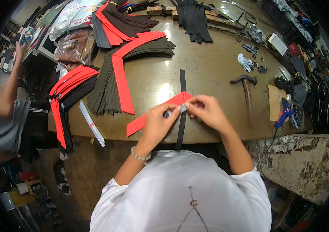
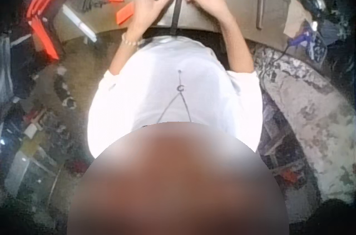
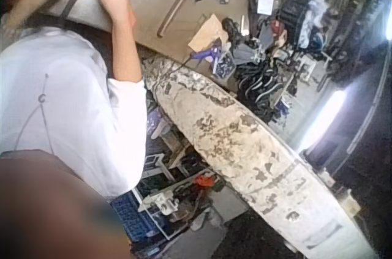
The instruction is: The person repeatedly applies hot glue to red fabric strips, attaches them to black fabric strips, and secures small metal fasteners with a hammer. The person handles the strips one at a time and places completed units on the table.
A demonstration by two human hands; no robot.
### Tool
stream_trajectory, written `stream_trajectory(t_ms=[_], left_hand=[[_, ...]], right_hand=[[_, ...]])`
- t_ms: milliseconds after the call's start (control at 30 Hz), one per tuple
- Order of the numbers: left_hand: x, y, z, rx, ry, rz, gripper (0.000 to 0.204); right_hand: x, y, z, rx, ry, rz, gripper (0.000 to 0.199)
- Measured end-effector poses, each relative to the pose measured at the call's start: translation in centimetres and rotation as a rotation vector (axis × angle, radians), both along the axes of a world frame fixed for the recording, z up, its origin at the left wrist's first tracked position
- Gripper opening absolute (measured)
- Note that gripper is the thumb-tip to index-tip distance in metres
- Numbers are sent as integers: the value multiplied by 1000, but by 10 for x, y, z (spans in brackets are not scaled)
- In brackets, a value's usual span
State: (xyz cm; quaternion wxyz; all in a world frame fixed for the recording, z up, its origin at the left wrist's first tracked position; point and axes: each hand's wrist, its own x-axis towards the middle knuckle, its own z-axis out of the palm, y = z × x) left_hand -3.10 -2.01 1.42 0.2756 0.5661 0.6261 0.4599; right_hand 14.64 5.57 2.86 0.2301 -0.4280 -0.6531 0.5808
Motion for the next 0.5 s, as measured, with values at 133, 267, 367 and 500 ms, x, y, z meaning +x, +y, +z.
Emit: stream_trajectory(t_ms=[133,267,367,500], left_hand=[[-4,28,-12,12,144,23,21],[-5,31,-19,-33,131,32,19],[-3,30,-20,47,91,58,19],[-1,29,-18,-16,118,43,19]], right_hand=[[-13,26,-10,220,-132,13,20],[-17,30,-20,244,-167,-22,19],[-15,29,-25,241,-158,-40,19],[-19,29,-32,325,-166,-47,17]])
